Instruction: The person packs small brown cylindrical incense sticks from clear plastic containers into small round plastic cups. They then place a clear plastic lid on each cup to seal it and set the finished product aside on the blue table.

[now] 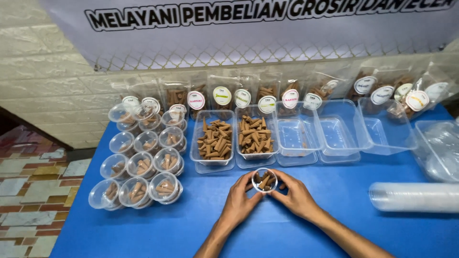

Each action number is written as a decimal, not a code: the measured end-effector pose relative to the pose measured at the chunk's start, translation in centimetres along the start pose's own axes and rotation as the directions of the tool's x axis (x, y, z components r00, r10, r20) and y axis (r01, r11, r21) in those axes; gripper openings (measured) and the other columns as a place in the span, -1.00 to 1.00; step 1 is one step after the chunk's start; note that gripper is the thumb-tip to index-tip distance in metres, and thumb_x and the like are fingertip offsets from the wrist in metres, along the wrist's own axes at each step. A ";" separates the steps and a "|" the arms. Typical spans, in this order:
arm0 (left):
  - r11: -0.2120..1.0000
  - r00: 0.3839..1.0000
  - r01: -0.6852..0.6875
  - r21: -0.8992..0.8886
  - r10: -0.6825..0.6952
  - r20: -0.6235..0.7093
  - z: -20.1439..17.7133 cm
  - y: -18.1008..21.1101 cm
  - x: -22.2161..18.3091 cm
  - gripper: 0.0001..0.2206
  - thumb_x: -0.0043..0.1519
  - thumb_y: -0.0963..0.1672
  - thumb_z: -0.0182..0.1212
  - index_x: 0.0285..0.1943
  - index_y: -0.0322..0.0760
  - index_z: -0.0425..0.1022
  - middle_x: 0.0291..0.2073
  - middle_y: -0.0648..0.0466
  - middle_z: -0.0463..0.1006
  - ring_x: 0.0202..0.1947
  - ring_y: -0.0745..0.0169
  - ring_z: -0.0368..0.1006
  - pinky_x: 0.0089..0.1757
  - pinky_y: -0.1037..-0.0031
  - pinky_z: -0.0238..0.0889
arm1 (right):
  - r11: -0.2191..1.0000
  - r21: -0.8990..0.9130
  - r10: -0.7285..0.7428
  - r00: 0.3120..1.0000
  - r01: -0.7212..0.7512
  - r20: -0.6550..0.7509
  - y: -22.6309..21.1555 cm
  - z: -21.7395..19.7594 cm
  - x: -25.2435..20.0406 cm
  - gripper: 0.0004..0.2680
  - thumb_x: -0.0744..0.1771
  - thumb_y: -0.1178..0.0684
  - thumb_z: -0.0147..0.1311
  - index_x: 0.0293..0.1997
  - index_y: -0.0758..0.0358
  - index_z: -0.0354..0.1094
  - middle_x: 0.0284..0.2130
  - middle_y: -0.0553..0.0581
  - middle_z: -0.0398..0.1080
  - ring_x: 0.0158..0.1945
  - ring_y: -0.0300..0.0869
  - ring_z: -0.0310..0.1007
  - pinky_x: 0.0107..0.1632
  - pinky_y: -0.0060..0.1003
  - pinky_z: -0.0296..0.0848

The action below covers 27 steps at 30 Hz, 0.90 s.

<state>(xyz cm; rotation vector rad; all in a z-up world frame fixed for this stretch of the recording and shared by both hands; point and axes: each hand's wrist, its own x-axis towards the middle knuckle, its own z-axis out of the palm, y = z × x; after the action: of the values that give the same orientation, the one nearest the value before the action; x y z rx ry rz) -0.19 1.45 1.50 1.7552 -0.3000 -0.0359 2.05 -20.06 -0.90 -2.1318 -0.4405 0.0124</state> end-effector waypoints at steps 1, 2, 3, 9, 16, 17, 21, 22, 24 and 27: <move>1.000 1.000 -0.002 0.000 0.002 0.012 0.1 -0.3 0.0 -0.45 0.15 -0.21 0.34 0.37 -0.32 0.33 0.25 -0.12 0.47 0.23 0.03 0.48 0.22 0.34 0.37 | 1.000 0.000 0.007 1.000 -0.007 -0.010 0.0 0.0 0.0 -0.50 0.24 0.08 0.31 0.35 0.02 0.27 0.20 -0.05 0.48 0.03 -0.26 0.54 -0.06 -0.37 0.48; 0.999 1.000 -0.024 -0.023 0.023 -0.015 0.4 -0.5 0.1 -0.47 0.13 -0.21 0.37 0.33 -0.32 0.37 0.21 -0.09 0.51 0.20 0.08 0.51 0.20 0.37 0.40 | 0.999 0.045 -0.011 1.000 0.011 -0.009 0.0 0.0 0.0 -0.51 0.24 0.09 0.32 0.34 0.06 0.30 0.18 -0.03 0.49 0.04 -0.27 0.54 -0.06 -0.39 0.48; 0.998 0.998 -0.050 -0.046 0.048 -0.036 0.6 -0.7 0.4 -0.49 0.11 -0.22 0.39 0.28 -0.32 0.41 0.17 -0.06 0.54 0.17 0.13 0.53 0.18 0.40 0.42 | 0.996 0.087 -0.027 1.000 0.028 -0.016 0.1 -0.2 0.0 -0.53 0.24 0.10 0.32 0.32 0.10 0.32 0.16 -0.01 0.51 0.04 -0.28 0.54 -0.06 -0.41 0.48; 0.992 0.993 -0.119 -0.043 0.120 0.025 4.0 1.1 2.4 -0.50 0.13 -0.15 0.43 0.26 -0.34 0.42 0.15 -0.10 0.56 0.16 0.11 0.55 0.17 0.38 0.44 | 0.989 0.148 0.007 0.997 0.004 -0.075 -0.3 -4.7 -1.6 -0.52 0.24 0.20 0.29 0.32 0.14 0.30 0.11 0.04 0.53 0.02 -0.26 0.58 0.04 -0.39 0.55; 0.958 0.915 -0.267 -0.108 0.287 0.283 11.8 4.0 7.7 -0.52 0.16 -0.20 0.38 0.28 -0.34 0.40 0.16 -0.09 0.55 0.15 0.10 0.53 0.16 0.36 0.44 | 0.970 0.177 0.221 0.904 -0.165 -0.365 1.9 -10.3 -6.5 -0.56 0.24 0.14 0.34 0.26 0.17 0.34 0.04 0.02 0.52 0.09 -0.31 0.49 0.03 -0.42 0.62; 0.974 0.926 -0.197 -0.113 0.223 0.305 12.8 4.3 8.2 -0.48 0.10 -0.24 0.43 0.29 -0.40 0.42 0.16 -0.21 0.54 0.18 -0.11 0.49 0.13 0.26 0.46 | 0.958 0.211 0.270 0.863 -0.195 -0.427 2.6 -10.4 -7.2 -0.53 0.22 0.22 0.34 0.29 0.21 0.34 0.08 0.19 0.50 0.08 -0.10 0.53 -0.01 -0.31 0.64; 0.982 0.905 -0.098 -0.160 0.155 0.397 16.2 4.1 9.7 -0.43 0.05 -0.29 0.48 0.30 -0.49 0.44 0.17 -0.34 0.52 0.21 -0.29 0.45 0.12 0.16 0.45 | 0.936 0.227 0.352 0.769 -0.270 -0.534 3.2 -11.6 -8.9 -0.50 0.22 0.27 0.32 0.33 0.23 0.31 0.12 0.40 0.45 0.02 0.19 0.57 -0.08 -0.14 0.68; 0.982 0.895 -0.098 -0.164 0.159 0.418 16.6 4.1 9.9 -0.43 0.05 -0.29 0.48 0.30 -0.49 0.44 0.17 -0.34 0.52 0.21 -0.29 0.45 0.12 0.16 0.45 | 0.932 0.231 0.361 0.754 -0.279 -0.549 3.5 -11.5 -9.2 -0.50 0.22 0.27 0.32 0.33 0.23 0.31 0.12 0.40 0.45 0.02 0.19 0.57 -0.08 -0.14 0.68; 0.983 0.886 -0.066 -0.170 0.135 0.443 17.2 4.4 10.5 -0.44 0.06 -0.29 0.46 0.30 -0.50 0.44 0.19 -0.33 0.52 0.22 -0.26 0.45 0.14 0.15 0.44 | 0.935 0.189 0.352 0.734 -0.299 -0.580 4.0 -11.5 -9.4 -0.50 0.22 0.27 0.33 0.33 0.26 0.30 0.12 0.42 0.45 0.07 0.26 0.53 -0.07 -0.09 0.68; 0.979 0.818 -0.128 -0.160 0.195 0.540 17.4 2.3 11.4 -0.46 0.16 -0.20 0.37 0.37 -0.33 0.36 0.21 -0.03 0.56 0.23 0.21 0.49 0.23 0.43 0.30 | 0.879 0.146 0.458 0.716 -0.455 -0.527 5.0 -10.9 -9.8 -0.48 0.26 0.01 0.31 0.38 0.00 0.19 0.19 -0.03 0.47 -0.19 -0.14 0.63 -0.10 -0.28 0.60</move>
<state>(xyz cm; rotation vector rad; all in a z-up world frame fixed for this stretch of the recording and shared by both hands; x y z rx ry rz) 7.12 -18.16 1.66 1.5645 -0.8567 -0.4406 -3.70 -34.42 -0.30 -2.0665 0.4387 -0.3120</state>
